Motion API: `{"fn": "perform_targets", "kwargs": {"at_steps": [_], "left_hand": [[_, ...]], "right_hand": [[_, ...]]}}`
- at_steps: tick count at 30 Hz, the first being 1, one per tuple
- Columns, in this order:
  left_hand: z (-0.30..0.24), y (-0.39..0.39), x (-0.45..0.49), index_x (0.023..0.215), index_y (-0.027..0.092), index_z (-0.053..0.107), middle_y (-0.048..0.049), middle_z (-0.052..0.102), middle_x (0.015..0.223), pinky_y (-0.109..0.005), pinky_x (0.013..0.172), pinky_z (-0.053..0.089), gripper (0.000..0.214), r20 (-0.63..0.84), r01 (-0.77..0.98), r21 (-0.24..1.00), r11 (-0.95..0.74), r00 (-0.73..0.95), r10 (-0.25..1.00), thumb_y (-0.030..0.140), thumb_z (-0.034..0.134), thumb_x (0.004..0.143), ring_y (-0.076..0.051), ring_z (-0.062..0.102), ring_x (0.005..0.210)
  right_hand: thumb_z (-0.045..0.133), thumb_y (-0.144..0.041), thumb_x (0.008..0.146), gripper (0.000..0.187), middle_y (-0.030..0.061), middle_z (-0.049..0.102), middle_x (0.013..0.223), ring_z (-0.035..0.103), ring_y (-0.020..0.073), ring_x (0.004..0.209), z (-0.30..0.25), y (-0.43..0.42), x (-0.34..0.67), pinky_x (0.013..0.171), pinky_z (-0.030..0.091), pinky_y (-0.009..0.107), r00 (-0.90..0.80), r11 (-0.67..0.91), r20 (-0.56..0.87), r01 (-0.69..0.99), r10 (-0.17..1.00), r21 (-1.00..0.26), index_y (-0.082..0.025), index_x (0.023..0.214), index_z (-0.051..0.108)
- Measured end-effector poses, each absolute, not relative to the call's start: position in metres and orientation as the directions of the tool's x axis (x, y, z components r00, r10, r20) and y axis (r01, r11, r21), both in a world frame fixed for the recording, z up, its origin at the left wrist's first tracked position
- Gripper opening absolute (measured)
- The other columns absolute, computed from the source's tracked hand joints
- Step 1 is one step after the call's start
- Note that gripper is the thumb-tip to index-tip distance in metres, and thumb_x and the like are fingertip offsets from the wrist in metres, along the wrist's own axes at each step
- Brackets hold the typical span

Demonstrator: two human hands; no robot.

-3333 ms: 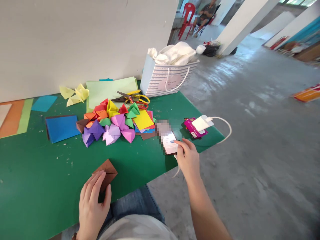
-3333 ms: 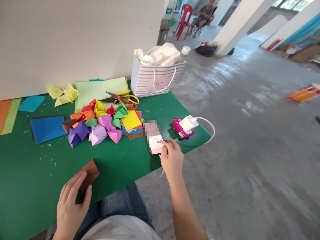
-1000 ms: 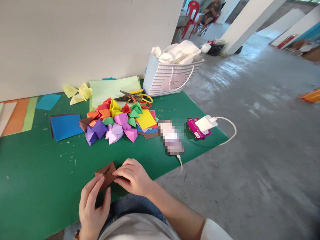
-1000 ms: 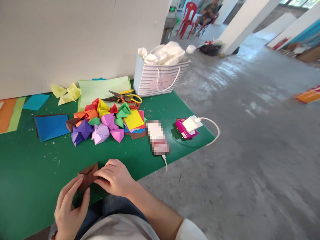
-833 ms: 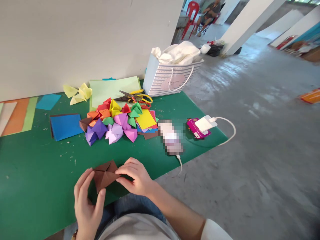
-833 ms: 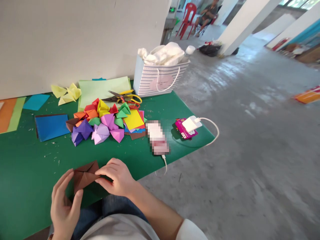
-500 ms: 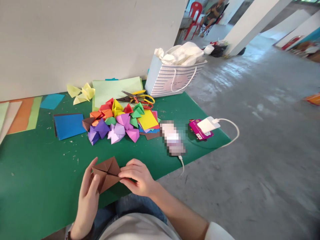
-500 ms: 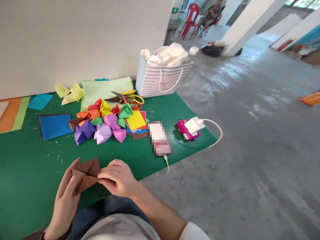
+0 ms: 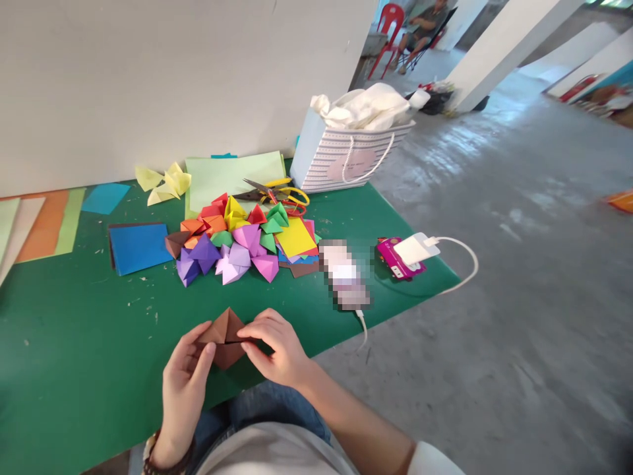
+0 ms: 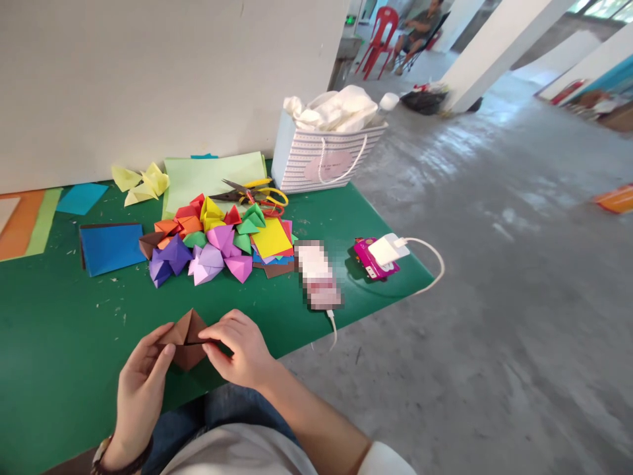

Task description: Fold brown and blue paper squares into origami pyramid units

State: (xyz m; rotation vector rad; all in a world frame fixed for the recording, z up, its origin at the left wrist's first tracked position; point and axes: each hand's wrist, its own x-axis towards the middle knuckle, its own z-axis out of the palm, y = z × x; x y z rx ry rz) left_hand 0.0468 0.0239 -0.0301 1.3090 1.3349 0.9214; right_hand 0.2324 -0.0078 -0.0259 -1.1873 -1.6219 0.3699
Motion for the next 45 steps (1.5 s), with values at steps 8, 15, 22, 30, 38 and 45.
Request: {"fn": "perform_targets", "kwargs": {"at_steps": [8, 15, 22, 30, 38, 45], "left_hand": [[-0.031, 0.022, 0.048, 0.105, 0.019, 0.066, -0.0076, 0.072, 0.105, -0.030, 0.083, 0.058, 0.037, -0.109, 0.201, 0.975, 0.089, 0.088, 0.990, 0.046, 0.069, 0.080, -0.022, 0.069, 0.095], [-0.027, 0.019, 0.050, 0.106, 0.019, 0.064, -0.0074, 0.071, 0.103, -0.028, 0.076, 0.059, 0.038, -0.108, 0.204, 0.975, 0.086, 0.098, 0.989, 0.042, 0.073, 0.077, -0.021, 0.070, 0.091], [-0.035, 0.020, 0.046, 0.103, 0.019, 0.065, -0.0059, 0.070, 0.101, -0.027, 0.083, 0.056, 0.032, -0.104, 0.184, 0.979, 0.088, 0.074, 0.992, 0.045, 0.063, 0.085, -0.019, 0.067, 0.094], [-0.026, 0.012, 0.050, 0.100, 0.018, 0.064, -0.0064, 0.070, 0.095, -0.029, 0.079, 0.056, 0.031, -0.095, 0.147, 0.986, 0.083, 0.075, 0.993, 0.046, 0.058, 0.089, -0.019, 0.068, 0.087], [-0.022, 0.010, 0.053, 0.104, 0.018, 0.063, -0.0076, 0.070, 0.099, -0.027, 0.077, 0.058, 0.027, -0.090, 0.172, 0.983, 0.069, 0.122, 0.988, 0.038, 0.063, 0.087, -0.018, 0.069, 0.090], [-0.032, 0.016, 0.052, 0.098, 0.019, 0.067, -0.0049, 0.072, 0.093, -0.027, 0.076, 0.061, 0.021, -0.026, 0.234, 0.972, -0.002, 0.116, 0.993, 0.033, 0.067, 0.083, -0.017, 0.071, 0.083]], "right_hand": [[0.053, -0.015, 0.088, 0.024, 0.0051, 0.072, 0.090, 0.060, 0.0186, 0.082, -0.026, -0.008, 0.232, 0.073, 0.054, 0.035, 0.043, 0.433, 0.522, 0.502, 0.852, -0.749, -0.023, 0.108, 0.063], [0.050, -0.010, 0.089, 0.029, 0.0059, 0.071, 0.093, 0.060, 0.0189, 0.085, -0.030, -0.008, 0.232, 0.074, 0.054, 0.036, 0.052, 0.422, 0.519, 0.517, 0.853, -0.745, -0.023, 0.111, 0.063], [0.066, -0.035, 0.087, 0.030, 0.0063, 0.071, 0.092, 0.060, 0.0198, 0.083, -0.027, -0.008, 0.232, 0.073, 0.053, 0.036, -0.002, 0.474, 0.559, 0.531, 0.829, -0.702, -0.023, 0.114, 0.063], [0.066, -0.025, 0.085, 0.033, 0.0084, 0.069, 0.102, 0.061, 0.0220, 0.090, -0.032, -0.017, 0.233, 0.077, 0.054, 0.039, -0.034, 0.433, 0.491, 0.529, 0.870, -0.730, -0.023, 0.117, 0.062], [0.058, -0.011, 0.087, 0.034, 0.0077, 0.069, 0.101, 0.064, 0.0211, 0.090, -0.037, -0.018, 0.231, 0.078, 0.056, 0.038, 0.001, 0.400, 0.473, 0.531, 0.881, -0.747, -0.025, 0.118, 0.062], [0.056, -0.011, 0.089, 0.026, 0.0060, 0.070, 0.097, 0.067, 0.0157, 0.088, -0.036, -0.012, 0.230, 0.073, 0.058, 0.028, 0.045, 0.387, 0.459, 0.469, 0.887, -0.794, -0.024, 0.110, 0.064]]}}
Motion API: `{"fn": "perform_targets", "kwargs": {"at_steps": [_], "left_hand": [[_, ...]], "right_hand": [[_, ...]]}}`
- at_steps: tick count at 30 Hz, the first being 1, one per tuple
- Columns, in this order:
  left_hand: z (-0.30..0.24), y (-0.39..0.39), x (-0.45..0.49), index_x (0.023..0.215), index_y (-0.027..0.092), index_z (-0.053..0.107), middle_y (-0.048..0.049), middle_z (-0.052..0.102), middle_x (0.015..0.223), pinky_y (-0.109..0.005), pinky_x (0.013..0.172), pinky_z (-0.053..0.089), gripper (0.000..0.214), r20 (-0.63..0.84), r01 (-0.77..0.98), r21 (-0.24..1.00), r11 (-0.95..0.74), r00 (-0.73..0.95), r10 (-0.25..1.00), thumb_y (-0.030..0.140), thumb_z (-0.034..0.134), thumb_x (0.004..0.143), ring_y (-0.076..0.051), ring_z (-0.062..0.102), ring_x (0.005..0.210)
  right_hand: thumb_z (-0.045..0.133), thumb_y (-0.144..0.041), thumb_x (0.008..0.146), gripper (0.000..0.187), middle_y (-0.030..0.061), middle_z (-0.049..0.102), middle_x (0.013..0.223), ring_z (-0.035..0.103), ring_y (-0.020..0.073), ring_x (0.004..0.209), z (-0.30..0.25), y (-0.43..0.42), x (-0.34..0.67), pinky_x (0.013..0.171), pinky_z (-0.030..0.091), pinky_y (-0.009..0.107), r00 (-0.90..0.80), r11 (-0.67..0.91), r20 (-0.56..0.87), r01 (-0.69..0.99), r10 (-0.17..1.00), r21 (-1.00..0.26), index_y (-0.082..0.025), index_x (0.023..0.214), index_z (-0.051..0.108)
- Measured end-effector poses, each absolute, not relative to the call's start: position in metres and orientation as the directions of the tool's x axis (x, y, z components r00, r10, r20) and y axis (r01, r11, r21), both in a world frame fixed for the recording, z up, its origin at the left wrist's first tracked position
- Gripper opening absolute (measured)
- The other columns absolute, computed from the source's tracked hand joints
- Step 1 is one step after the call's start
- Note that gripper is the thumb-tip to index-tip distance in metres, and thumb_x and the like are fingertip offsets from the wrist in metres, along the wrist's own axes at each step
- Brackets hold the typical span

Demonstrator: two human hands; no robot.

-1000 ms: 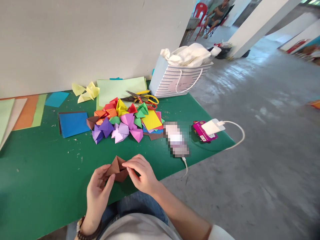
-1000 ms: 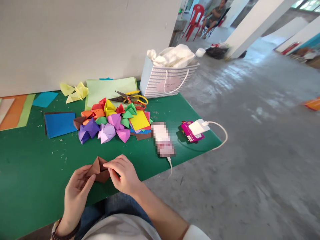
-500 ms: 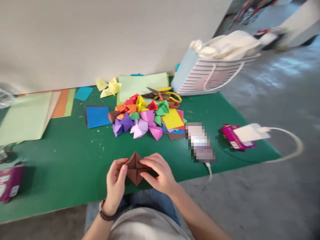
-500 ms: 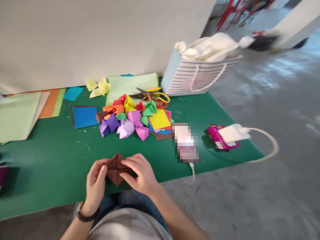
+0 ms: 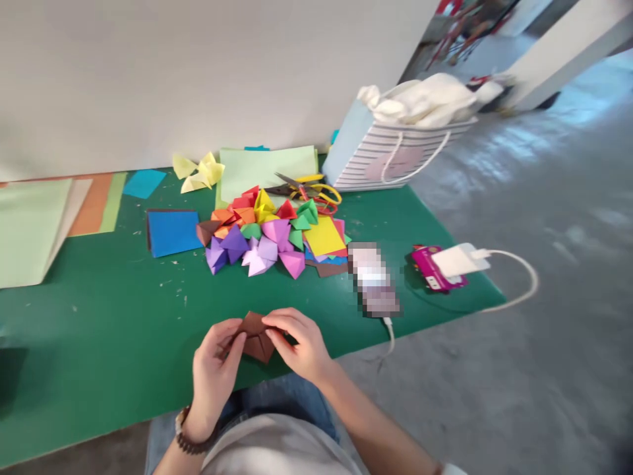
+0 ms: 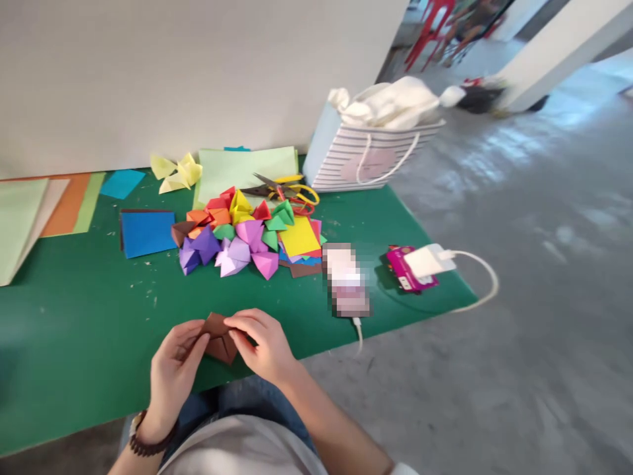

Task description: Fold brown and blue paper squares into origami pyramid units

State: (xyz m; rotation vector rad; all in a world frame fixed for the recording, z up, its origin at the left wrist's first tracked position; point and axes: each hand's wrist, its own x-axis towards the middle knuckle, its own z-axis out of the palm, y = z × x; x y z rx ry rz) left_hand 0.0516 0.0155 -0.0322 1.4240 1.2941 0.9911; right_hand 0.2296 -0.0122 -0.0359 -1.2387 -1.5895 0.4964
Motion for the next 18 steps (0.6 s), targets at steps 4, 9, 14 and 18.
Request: {"fn": "perform_targets", "kwargs": {"at_steps": [4, 9, 14, 18], "left_hand": [[-0.0327, 0.0166, 0.0521, 0.095, 0.019, 0.069, -0.0040, 0.073, 0.089, -0.028, 0.074, 0.062, 0.020, 0.008, 0.245, 0.969, -0.040, 0.128, 0.992, 0.034, 0.068, 0.082, -0.018, 0.072, 0.079], [-0.0339, 0.0153, 0.0524, 0.096, 0.020, 0.069, -0.0045, 0.074, 0.089, -0.029, 0.073, 0.062, 0.021, 0.021, 0.289, 0.955, -0.068, 0.161, 0.987, 0.035, 0.068, 0.081, -0.019, 0.072, 0.078], [-0.0353, 0.0145, 0.0493, 0.105, 0.021, 0.067, -0.0061, 0.073, 0.098, -0.030, 0.077, 0.061, 0.025, 0.030, 0.340, 0.934, -0.109, 0.231, 0.973, 0.034, 0.065, 0.084, -0.019, 0.071, 0.087], [-0.0346, 0.0146, 0.0477, 0.109, 0.023, 0.066, -0.0055, 0.071, 0.101, -0.030, 0.077, 0.059, 0.027, 0.069, 0.368, 0.912, -0.181, 0.298, 0.952, 0.032, 0.066, 0.083, -0.020, 0.070, 0.088]], "right_hand": [[0.058, -0.015, 0.089, 0.018, 0.0054, 0.070, 0.090, 0.067, 0.0146, 0.079, -0.0347, -0.0105, 0.2305, 0.066, 0.057, 0.025, 0.059, 0.388, 0.465, 0.465, 0.884, -0.796, -0.023, 0.103, 0.066], [0.059, -0.021, 0.090, 0.013, 0.0031, 0.069, 0.078, 0.066, 0.0143, 0.069, -0.0353, -0.0107, 0.2308, 0.061, 0.054, 0.025, 0.116, 0.331, 0.435, 0.486, 0.893, -0.809, -0.021, 0.102, 0.064], [0.055, -0.022, 0.093, 0.017, 0.0028, 0.070, 0.080, 0.066, 0.0146, 0.069, -0.0378, -0.0106, 0.2301, 0.063, 0.054, 0.026, 0.106, 0.327, 0.439, 0.517, 0.892, -0.791, -0.023, 0.107, 0.064], [0.054, -0.020, 0.093, 0.017, 0.0035, 0.071, 0.084, 0.066, 0.0149, 0.072, -0.0366, -0.0105, 0.2291, 0.065, 0.054, 0.026, 0.093, 0.352, 0.468, 0.537, 0.879, -0.767, -0.022, 0.107, 0.063]]}}
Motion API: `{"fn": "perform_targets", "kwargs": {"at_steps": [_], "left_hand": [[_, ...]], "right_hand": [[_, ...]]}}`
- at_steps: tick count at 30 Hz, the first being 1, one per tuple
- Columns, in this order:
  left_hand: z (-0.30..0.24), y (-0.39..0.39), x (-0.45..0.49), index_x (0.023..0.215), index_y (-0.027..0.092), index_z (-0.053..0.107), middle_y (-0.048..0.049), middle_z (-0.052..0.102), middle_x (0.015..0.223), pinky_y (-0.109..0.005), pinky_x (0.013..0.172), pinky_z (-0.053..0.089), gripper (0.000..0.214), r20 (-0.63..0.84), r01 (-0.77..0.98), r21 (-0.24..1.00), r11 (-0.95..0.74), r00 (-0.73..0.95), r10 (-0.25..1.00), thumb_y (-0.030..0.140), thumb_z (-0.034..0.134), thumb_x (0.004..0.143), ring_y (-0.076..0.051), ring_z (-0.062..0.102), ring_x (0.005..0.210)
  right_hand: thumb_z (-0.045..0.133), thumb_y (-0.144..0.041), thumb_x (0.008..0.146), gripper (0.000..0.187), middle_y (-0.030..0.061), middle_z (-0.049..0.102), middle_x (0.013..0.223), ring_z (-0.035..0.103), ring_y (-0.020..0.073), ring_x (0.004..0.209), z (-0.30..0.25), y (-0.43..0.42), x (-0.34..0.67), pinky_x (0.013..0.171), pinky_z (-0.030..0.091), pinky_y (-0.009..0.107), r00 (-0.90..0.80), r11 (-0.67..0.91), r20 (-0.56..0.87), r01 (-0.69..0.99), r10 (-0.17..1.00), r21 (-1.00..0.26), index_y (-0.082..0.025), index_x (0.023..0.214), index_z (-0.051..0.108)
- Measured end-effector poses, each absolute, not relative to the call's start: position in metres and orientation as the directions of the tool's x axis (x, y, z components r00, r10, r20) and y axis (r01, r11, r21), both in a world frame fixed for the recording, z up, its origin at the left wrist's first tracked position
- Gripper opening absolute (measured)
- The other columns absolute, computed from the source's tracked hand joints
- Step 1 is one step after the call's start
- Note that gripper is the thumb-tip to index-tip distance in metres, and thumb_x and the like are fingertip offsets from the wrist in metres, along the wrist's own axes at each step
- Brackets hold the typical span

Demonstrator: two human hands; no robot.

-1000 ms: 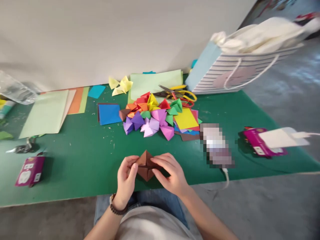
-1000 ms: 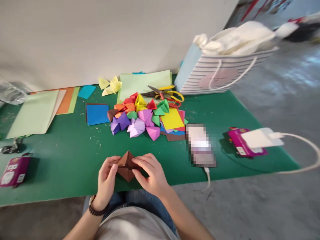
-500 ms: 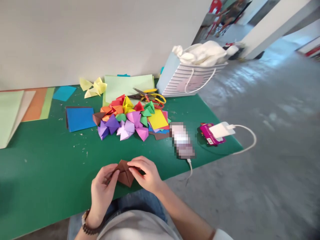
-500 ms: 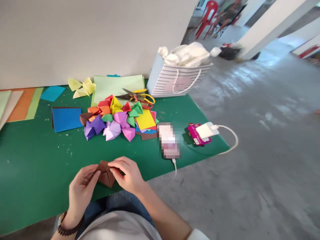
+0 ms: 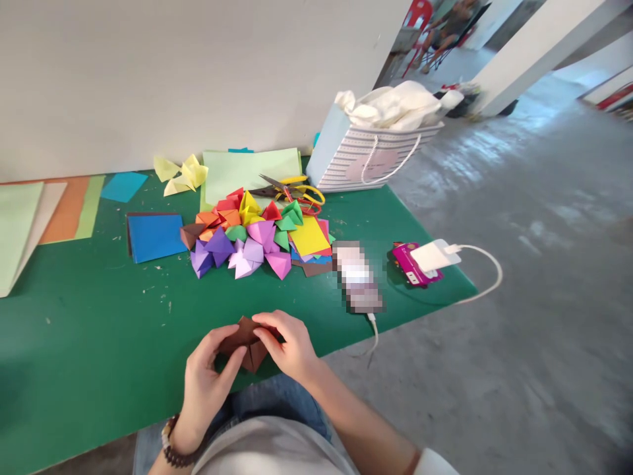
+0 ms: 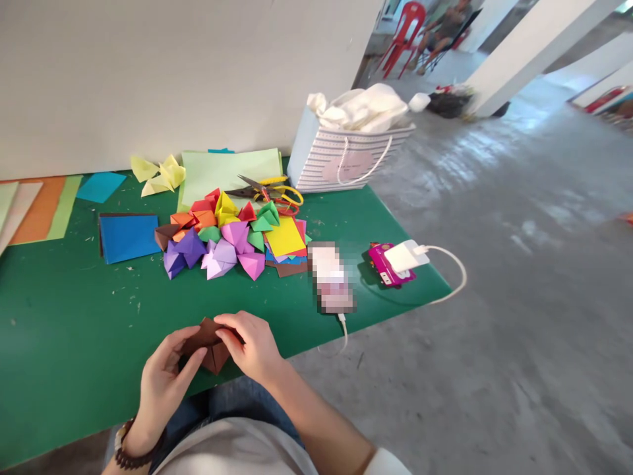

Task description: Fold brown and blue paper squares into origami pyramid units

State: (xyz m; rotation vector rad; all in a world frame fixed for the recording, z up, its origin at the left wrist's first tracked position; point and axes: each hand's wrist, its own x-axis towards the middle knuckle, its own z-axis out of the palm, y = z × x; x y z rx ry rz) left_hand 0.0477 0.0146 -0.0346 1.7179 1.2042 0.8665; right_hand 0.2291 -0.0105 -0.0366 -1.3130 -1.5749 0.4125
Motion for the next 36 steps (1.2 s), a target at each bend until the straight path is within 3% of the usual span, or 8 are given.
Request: {"fn": "perform_targets", "kwargs": {"at_steps": [5, 8, 11, 19, 23, 33, 36], "left_hand": [[-0.031, 0.015, 0.050, 0.095, 0.023, 0.069, -0.0042, 0.069, 0.098, -0.030, 0.079, 0.056, 0.015, 0.115, 0.397, 0.899, -0.182, 0.187, 0.976, 0.032, 0.065, 0.084, -0.019, 0.067, 0.088], [-0.028, 0.016, 0.051, 0.095, 0.022, 0.067, -0.0050, 0.067, 0.101, -0.030, 0.082, 0.055, 0.018, 0.091, 0.368, 0.925, -0.094, 0.027, 0.996, 0.035, 0.065, 0.084, -0.020, 0.066, 0.092], [-0.027, 0.017, 0.051, 0.097, 0.021, 0.066, -0.0050, 0.066, 0.102, -0.030, 0.082, 0.055, 0.020, 0.076, 0.342, 0.938, -0.063, -0.025, 0.997, 0.037, 0.063, 0.084, -0.021, 0.065, 0.094], [-0.031, 0.013, 0.050, 0.105, 0.022, 0.064, -0.0059, 0.063, 0.105, -0.025, 0.064, 0.053, 0.022, 0.054, 0.351, 0.934, -0.062, 0.031, 0.998, 0.033, 0.062, 0.086, -0.018, 0.064, 0.083], [-0.026, 0.011, 0.052, 0.104, 0.021, 0.064, -0.0060, 0.065, 0.103, -0.030, 0.083, 0.054, 0.018, 0.092, 0.335, 0.937, -0.103, 0.047, 0.995, 0.029, 0.057, 0.089, -0.020, 0.064, 0.095], [-0.007, 0.014, 0.035, 0.115, 0.024, 0.064, -0.0058, 0.066, 0.115, -0.028, 0.084, 0.054, 0.026, -0.082, 0.283, 0.959, 0.015, 0.227, 0.970, 0.024, 0.050, 0.093, -0.019, 0.064, 0.103], [-0.006, 0.016, 0.034, 0.113, 0.023, 0.064, -0.0061, 0.067, 0.110, -0.028, 0.082, 0.055, 0.028, -0.066, 0.278, 0.961, -0.006, 0.248, 0.967, 0.017, 0.051, 0.090, -0.018, 0.065, 0.099]], "right_hand": [[0.051, -0.021, 0.094, 0.023, 0.0038, 0.070, 0.082, 0.063, 0.0151, 0.067, -0.032, -0.012, 0.230, 0.064, 0.053, 0.028, 0.012, 0.404, 0.489, 0.548, 0.872, -0.732, -0.022, 0.116, 0.059], [0.052, -0.024, 0.093, 0.028, 0.0028, 0.069, 0.084, 0.058, 0.0130, 0.061, -0.031, -0.012, 0.232, 0.064, 0.053, 0.028, -0.007, 0.415, 0.480, 0.513, 0.877, -0.752, -0.023, 0.121, 0.057], [0.055, -0.022, 0.092, 0.027, 0.0021, 0.071, 0.086, 0.058, 0.0117, 0.059, -0.033, -0.010, 0.231, 0.063, 0.053, 0.027, 0.005, 0.419, 0.489, 0.509, 0.872, -0.752, -0.024, 0.119, 0.058], [0.055, -0.011, 0.089, 0.026, 0.0041, 0.072, 0.090, 0.068, 0.0147, 0.080, -0.037, -0.010, 0.231, 0.069, 0.057, 0.027, 0.019, 0.418, 0.486, 0.481, 0.874, -0.771, -0.024, 0.110, 0.064], [0.054, -0.005, 0.087, 0.034, 0.0051, 0.069, 0.095, 0.067, 0.0154, 0.087, -0.041, -0.017, 0.232, 0.076, 0.057, 0.029, -0.028, 0.447, 0.499, 0.488, 0.866, -0.750, -0.026, 0.112, 0.065], [0.062, -0.008, 0.086, 0.036, 0.0050, 0.069, 0.092, 0.065, 0.0165, 0.078, -0.041, -0.021, 0.231, 0.067, 0.056, 0.030, -0.122, 0.488, 0.520, 0.571, 0.846, -0.660, -0.028, 0.116, 0.066], [0.062, -0.009, 0.086, 0.033, 0.0055, 0.067, 0.091, 0.064, 0.0169, 0.078, -0.041, -0.021, 0.231, 0.066, 0.055, 0.031, -0.142, 0.497, 0.533, 0.613, 0.834, -0.614, -0.028, 0.112, 0.068]]}}
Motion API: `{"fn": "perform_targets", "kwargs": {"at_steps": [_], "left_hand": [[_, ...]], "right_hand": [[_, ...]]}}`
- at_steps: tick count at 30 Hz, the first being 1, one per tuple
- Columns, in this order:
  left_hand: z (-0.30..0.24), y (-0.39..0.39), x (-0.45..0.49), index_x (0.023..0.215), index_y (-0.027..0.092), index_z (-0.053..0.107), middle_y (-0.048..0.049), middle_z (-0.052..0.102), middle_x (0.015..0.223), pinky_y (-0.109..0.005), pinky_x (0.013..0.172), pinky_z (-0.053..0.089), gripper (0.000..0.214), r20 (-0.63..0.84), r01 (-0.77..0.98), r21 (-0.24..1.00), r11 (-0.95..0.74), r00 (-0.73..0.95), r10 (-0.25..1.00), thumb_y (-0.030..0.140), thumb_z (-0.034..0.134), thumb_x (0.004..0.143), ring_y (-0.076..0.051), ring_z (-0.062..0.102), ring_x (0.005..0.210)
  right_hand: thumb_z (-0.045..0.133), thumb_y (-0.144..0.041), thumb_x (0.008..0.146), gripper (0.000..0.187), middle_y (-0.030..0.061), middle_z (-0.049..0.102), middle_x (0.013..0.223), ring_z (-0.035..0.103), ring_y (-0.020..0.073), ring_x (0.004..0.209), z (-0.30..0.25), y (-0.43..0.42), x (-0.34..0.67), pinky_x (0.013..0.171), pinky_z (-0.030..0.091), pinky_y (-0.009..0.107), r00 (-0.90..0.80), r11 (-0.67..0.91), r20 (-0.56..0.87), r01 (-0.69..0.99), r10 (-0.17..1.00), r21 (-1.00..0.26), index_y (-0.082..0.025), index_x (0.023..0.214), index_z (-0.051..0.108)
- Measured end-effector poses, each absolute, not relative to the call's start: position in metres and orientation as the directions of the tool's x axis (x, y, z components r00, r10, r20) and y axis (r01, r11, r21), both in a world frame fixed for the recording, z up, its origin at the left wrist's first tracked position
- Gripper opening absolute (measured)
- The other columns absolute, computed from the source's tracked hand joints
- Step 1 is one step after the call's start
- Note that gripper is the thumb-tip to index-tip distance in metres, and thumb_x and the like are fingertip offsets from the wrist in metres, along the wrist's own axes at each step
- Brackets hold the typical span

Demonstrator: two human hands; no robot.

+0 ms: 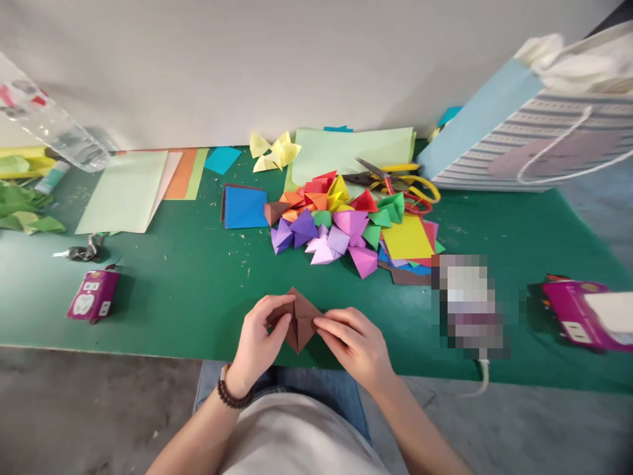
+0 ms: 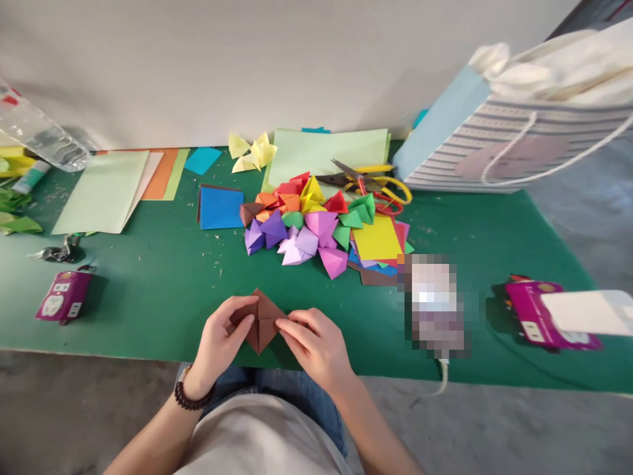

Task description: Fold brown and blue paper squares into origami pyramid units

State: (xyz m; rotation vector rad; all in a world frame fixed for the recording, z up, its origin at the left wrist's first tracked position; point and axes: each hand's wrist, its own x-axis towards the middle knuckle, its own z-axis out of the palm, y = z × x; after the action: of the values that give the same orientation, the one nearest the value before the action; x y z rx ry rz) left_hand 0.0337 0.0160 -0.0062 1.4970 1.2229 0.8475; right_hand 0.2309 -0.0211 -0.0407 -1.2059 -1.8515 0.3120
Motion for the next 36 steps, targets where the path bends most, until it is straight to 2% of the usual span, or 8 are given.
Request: {"fn": "perform_targets", "kwargs": {"at_steps": [6, 13, 21, 24, 27, 30, 33, 36], "left_hand": [[-0.001, 0.035, 0.026, 0.108, 0.022, 0.067, -0.0041, 0.069, 0.103, -0.029, 0.085, 0.053, 0.034, -0.008, 0.429, 0.888, -0.163, 0.371, 0.929, 0.005, 0.049, 0.084, -0.016, 0.064, 0.094], [0.010, 0.079, 0.010, 0.108, 0.022, 0.068, -0.0023, 0.071, 0.111, -0.026, 0.088, 0.051, 0.037, -0.070, 0.414, 0.866, -0.279, 0.653, 0.754, 0.006, 0.045, 0.084, -0.016, 0.066, 0.099], [0.007, 0.119, 0.009, 0.113, 0.022, 0.067, -0.0029, 0.070, 0.116, -0.026, 0.094, 0.048, 0.039, -0.068, 0.288, 0.896, -0.337, 0.841, 0.537, 0.006, 0.046, 0.085, -0.016, 0.064, 0.108], [0.001, 0.121, 0.010, 0.118, 0.020, 0.064, -0.0076, 0.065, 0.124, -0.028, 0.087, 0.052, 0.032, -0.051, 0.216, 0.956, -0.198, 0.789, 0.612, 0.018, 0.056, 0.087, -0.019, 0.065, 0.104], [-0.001, 0.119, 0.006, 0.125, 0.019, 0.059, -0.0120, 0.061, 0.130, -0.029, 0.077, 0.056, 0.044, -0.118, 0.171, 0.985, -0.014, 0.735, 0.667, 0.025, 0.067, 0.081, -0.020, 0.068, 0.097], [-0.001, 0.117, 0.001, 0.119, 0.019, 0.063, -0.0106, 0.062, 0.129, -0.030, 0.085, 0.055, 0.041, -0.103, 0.128, 0.992, 0.013, 0.731, 0.675, 0.016, 0.067, 0.078, -0.022, 0.065, 0.107], [-0.006, 0.117, 0.000, 0.118, 0.019, 0.064, -0.0089, 0.067, 0.120, -0.028, 0.080, 0.056, 0.041, -0.141, 0.151, 0.987, 0.049, 0.691, 0.709, 0.008, 0.059, 0.078, -0.019, 0.069, 0.098], [-0.016, 0.118, 0.002, 0.119, 0.018, 0.063, -0.0090, 0.068, 0.118, -0.028, 0.079, 0.057, 0.046, -0.158, 0.146, 0.986, 0.086, 0.607, 0.779, 0.004, 0.056, 0.076, -0.019, 0.070, 0.096]], "right_hand": [[0.060, -0.004, 0.085, 0.036, 0.0101, 0.064, 0.107, 0.060, 0.0188, 0.083, -0.037, -0.020, 0.228, 0.075, 0.055, 0.038, -0.170, 0.478, 0.519, 0.689, 0.838, -0.545, -0.025, 0.114, 0.066], [0.063, -0.005, 0.085, 0.035, 0.0048, 0.062, 0.084, 0.060, 0.0182, 0.077, -0.040, -0.016, 0.215, 0.068, 0.053, 0.033, -0.240, 0.536, 0.558, 0.709, 0.795, -0.459, -0.025, 0.114, 0.065], [0.064, -0.008, 0.085, 0.042, 0.0065, 0.065, 0.088, 0.060, 0.0186, 0.079, -0.042, -0.010, 0.207, 0.070, 0.054, 0.034, -0.344, 0.595, 0.542, 0.700, 0.766, -0.395, -0.023, 0.124, 0.060], [0.064, -0.010, 0.085, 0.046, 0.0052, 0.067, 0.085, 0.062, 0.0185, 0.077, -0.043, -0.010, 0.208, 0.069, 0.055, 0.034, -0.339, 0.588, 0.540, 0.705, 0.771, -0.397, -0.024, 0.129, 0.058], [0.064, -0.008, 0.085, 0.046, 0.0050, 0.069, 0.085, 0.063, 0.0188, 0.076, -0.043, -0.009, 0.207, 0.069, 0.056, 0.034, -0.294, 0.557, 0.539, 0.712, 0.789, -0.427, -0.023, 0.128, 0.058], [0.061, -0.005, 0.084, 0.041, 0.0058, 0.070, 0.090, 0.065, 0.0192, 0.080, -0.042, -0.007, 0.206, 0.072, 0.056, 0.035, -0.186, 0.494, 0.532, 0.693, 0.826, -0.525, -0.024, 0.121, 0.062], [0.057, -0.005, 0.086, 0.035, 0.0065, 0.069, 0.096, 0.065, 0.0199, 0.088, -0.035, 0.000, 0.203, 0.077, 0.056, 0.035, -0.075, 0.417, 0.490, 0.645, 0.869, -0.641, -0.025, 0.114, 0.065], [0.053, -0.010, 0.087, 0.036, 0.0076, 0.067, 0.102, 0.063, 0.0201, 0.090, -0.025, 0.013, 0.199, 0.075, 0.056, 0.034, -0.060, 0.348, 0.395, 0.607, 0.917, -0.714, -0.025, 0.119, 0.060]]}}
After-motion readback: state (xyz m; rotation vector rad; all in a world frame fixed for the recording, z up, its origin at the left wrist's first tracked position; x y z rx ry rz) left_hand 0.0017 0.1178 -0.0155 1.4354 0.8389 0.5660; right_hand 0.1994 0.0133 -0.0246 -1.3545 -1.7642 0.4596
